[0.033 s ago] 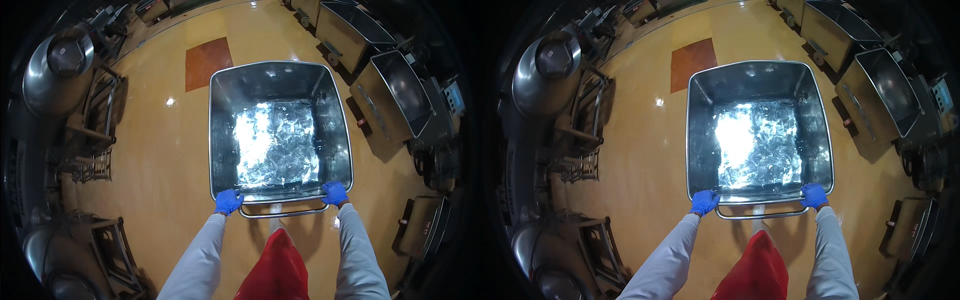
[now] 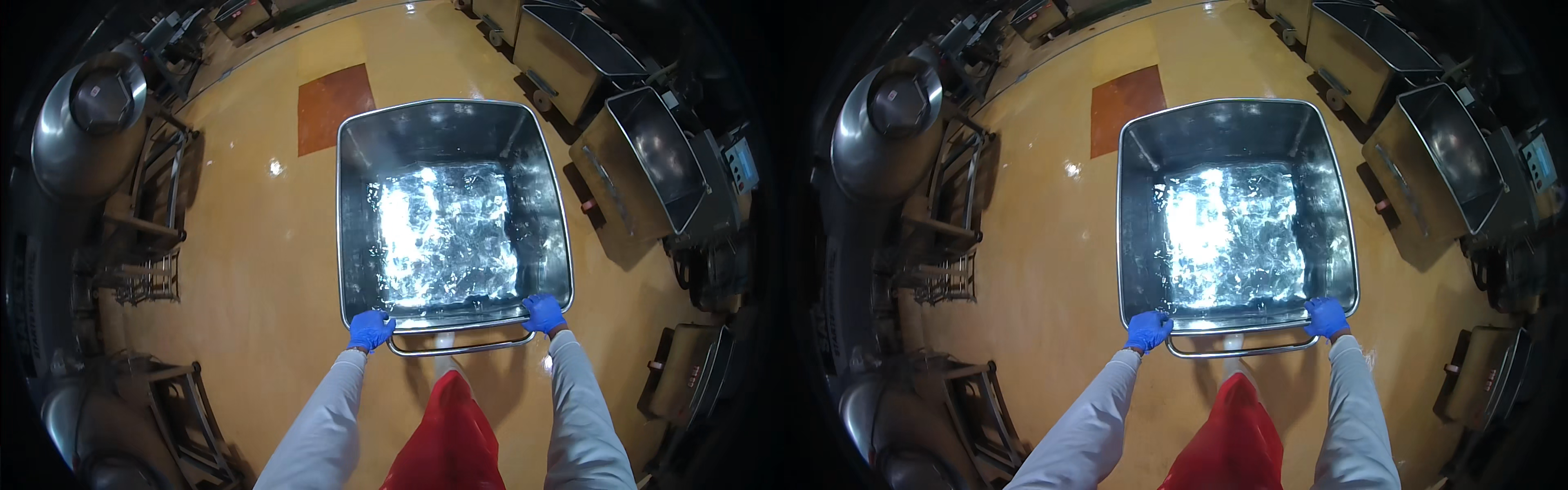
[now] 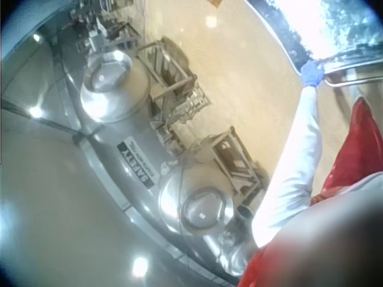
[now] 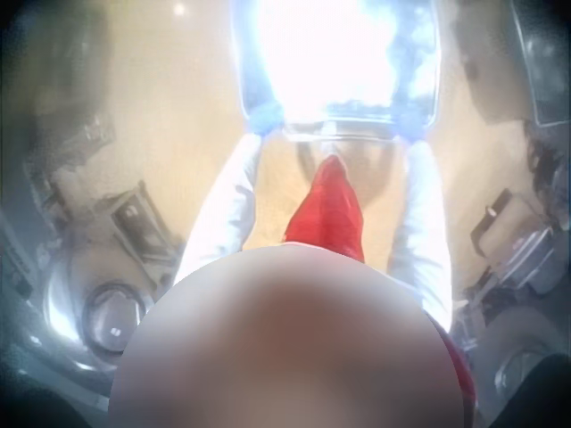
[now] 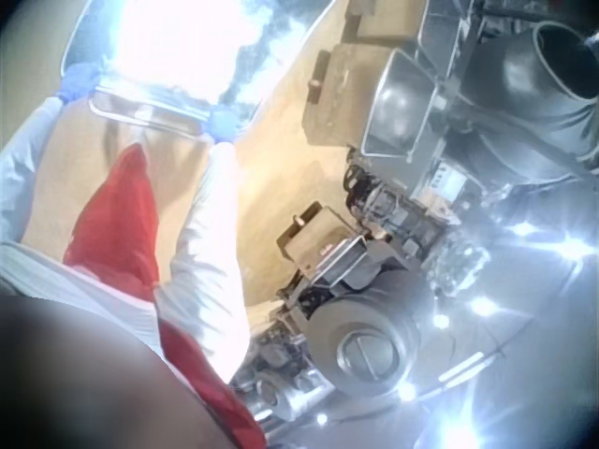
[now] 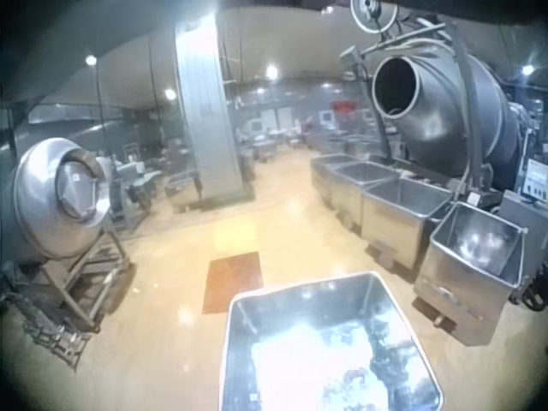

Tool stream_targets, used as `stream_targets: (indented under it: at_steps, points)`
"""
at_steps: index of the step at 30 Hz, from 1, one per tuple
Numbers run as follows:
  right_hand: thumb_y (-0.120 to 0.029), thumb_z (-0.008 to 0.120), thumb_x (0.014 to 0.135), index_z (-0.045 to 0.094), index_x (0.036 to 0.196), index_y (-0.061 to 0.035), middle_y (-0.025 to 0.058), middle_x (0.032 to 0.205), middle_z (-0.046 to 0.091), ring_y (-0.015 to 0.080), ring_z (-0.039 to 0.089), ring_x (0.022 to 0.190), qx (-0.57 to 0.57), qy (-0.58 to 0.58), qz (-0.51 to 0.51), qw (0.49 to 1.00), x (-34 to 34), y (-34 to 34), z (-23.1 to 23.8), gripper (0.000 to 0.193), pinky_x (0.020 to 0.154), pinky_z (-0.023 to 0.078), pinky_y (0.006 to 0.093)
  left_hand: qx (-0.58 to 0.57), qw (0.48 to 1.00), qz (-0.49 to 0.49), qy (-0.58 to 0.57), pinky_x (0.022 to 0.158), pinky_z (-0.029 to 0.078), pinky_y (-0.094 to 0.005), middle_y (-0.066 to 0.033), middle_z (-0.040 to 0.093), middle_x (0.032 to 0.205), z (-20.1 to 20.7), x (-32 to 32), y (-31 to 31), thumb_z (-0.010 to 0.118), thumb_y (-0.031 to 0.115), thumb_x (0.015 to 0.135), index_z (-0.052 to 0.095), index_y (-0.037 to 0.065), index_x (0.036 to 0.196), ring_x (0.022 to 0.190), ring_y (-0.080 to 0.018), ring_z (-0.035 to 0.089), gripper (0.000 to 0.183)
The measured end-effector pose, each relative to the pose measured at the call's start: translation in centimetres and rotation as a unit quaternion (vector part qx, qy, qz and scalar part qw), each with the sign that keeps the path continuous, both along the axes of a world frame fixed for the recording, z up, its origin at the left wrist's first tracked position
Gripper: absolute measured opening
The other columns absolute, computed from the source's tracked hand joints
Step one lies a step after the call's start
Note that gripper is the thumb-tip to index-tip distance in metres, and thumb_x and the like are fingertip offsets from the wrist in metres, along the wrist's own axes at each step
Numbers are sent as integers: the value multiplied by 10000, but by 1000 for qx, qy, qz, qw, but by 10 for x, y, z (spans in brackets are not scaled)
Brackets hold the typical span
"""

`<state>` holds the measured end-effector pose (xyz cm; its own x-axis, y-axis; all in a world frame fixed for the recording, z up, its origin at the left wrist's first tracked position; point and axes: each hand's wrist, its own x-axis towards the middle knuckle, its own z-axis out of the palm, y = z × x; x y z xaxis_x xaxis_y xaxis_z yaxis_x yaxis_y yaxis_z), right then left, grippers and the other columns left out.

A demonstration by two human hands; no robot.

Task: The person moves a large metal container to a scale, adds a white powder, and then transports it to a mixing station. They add several wrapped dough-like items into the container and operate a mixer to blend the contents.

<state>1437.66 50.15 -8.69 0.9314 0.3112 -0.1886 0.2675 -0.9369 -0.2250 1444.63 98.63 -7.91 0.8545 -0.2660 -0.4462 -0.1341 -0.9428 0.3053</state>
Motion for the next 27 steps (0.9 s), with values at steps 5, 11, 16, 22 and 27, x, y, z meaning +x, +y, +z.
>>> stream_targets:
  at_steps: [5,11,16,22,27]
  points:
    - [-343,727,560,657,899,-104,122,872,672,318,655,819,-36,105,6,994,222,-44,-16,421,731,525,433,8,1000,0,21,761,531,-449,-162,705,902,-11,209,-49,547,479,817,743,98,948,826,-350,677,448]
    - [-368,725,604,667,941,-96,135,908,679,329,660,835,-64,113,18,991,496,-93,-20,437,732,536,435,17,999,-36,16,700,526,-488,-181,687,829,-14,497,-94,503,455,832,722,83,860,758,-381,660,433]
    - [-393,749,590,666,933,-95,129,878,671,324,656,801,-28,59,3,998,696,-110,-26,462,700,524,441,33,999,-23,27,752,531,-458,-136,705,869,-11,716,-116,518,452,827,730,98,887,850,-324,678,417]
    - [-366,727,582,647,837,-87,137,791,657,343,650,722,-24,49,-5,998,964,-157,-24,386,663,521,450,24,998,-17,60,786,528,-453,-133,705,894,-2,987,-169,505,451,842,729,92,899,876,-318,676,428]
    - [-379,712,568,617,835,-81,148,834,635,345,625,799,-36,66,19,997,1160,-204,-27,411,701,493,454,37,995,-4,95,796,525,-453,-136,702,929,-9,1172,-208,513,459,838,732,102,914,882,-339,669,426]
